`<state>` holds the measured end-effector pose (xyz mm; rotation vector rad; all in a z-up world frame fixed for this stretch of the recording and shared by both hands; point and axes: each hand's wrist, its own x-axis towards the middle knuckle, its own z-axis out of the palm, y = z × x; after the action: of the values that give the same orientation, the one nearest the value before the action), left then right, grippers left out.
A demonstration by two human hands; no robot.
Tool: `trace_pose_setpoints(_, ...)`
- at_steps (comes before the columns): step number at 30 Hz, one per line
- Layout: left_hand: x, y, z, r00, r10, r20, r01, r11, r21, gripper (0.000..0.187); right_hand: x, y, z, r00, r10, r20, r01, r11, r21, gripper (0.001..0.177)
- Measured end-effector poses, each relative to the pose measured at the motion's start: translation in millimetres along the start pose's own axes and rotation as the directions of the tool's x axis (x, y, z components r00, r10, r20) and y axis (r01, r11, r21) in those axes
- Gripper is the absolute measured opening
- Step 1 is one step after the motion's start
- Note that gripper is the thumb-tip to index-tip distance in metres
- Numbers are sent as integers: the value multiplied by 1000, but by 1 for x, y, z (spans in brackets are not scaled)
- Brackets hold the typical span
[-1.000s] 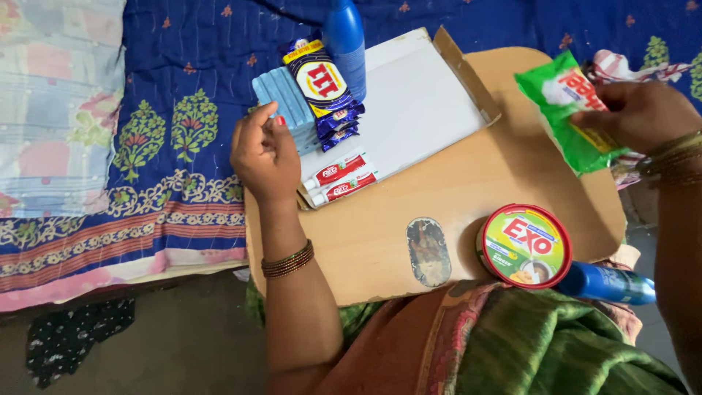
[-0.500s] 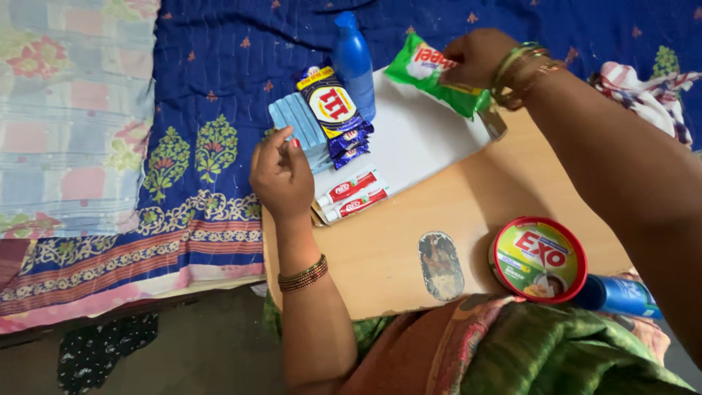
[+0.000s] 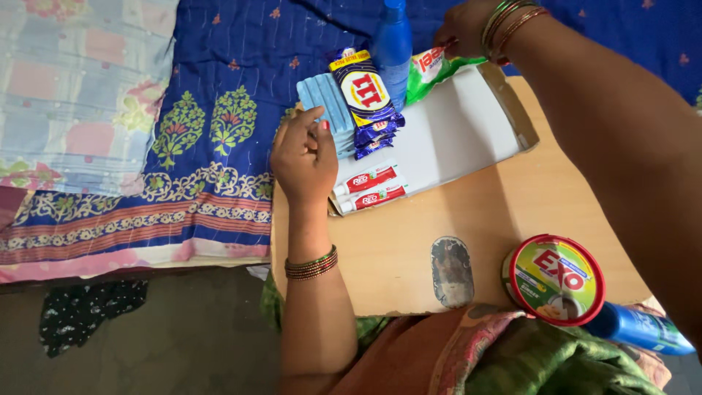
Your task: The person packs several household items into a cardboard box placed on a lap table. They place blue face masks, chocolate bars, toothpaste tubes, a blue bottle, a green packet, a round container, and a blue tube into the box, arranging them by hand.
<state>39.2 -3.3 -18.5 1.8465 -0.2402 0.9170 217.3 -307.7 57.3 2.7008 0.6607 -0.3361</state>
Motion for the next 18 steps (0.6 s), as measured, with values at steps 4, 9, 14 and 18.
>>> trace_pose_setpoints(4, 1, 1, -1, 1000, 5, 6, -5, 1000, -7, 20, 0, -11, -7, 971, 129, 201, -148, 985, 84, 28)
trace_pose_setpoints(9, 1, 2, -1, 1000, 5, 16, -5, 1000, -23, 19, 2, -15, -6, 993, 77, 92, -79, 997, 15, 32)
trace_pose_setpoints(14, 1, 2, -1, 1000, -3, 16, 3, 1000, 3, 19, 2, -15, -2, 966, 195, 168, -216, 970, 113, 33)
trace_pose_setpoints(18, 2, 2, -1, 1000, -8, 22, 8, 1000, -7, 18, 21, 6, 25, 998, 48, 40, -49, 998, 25, 35)
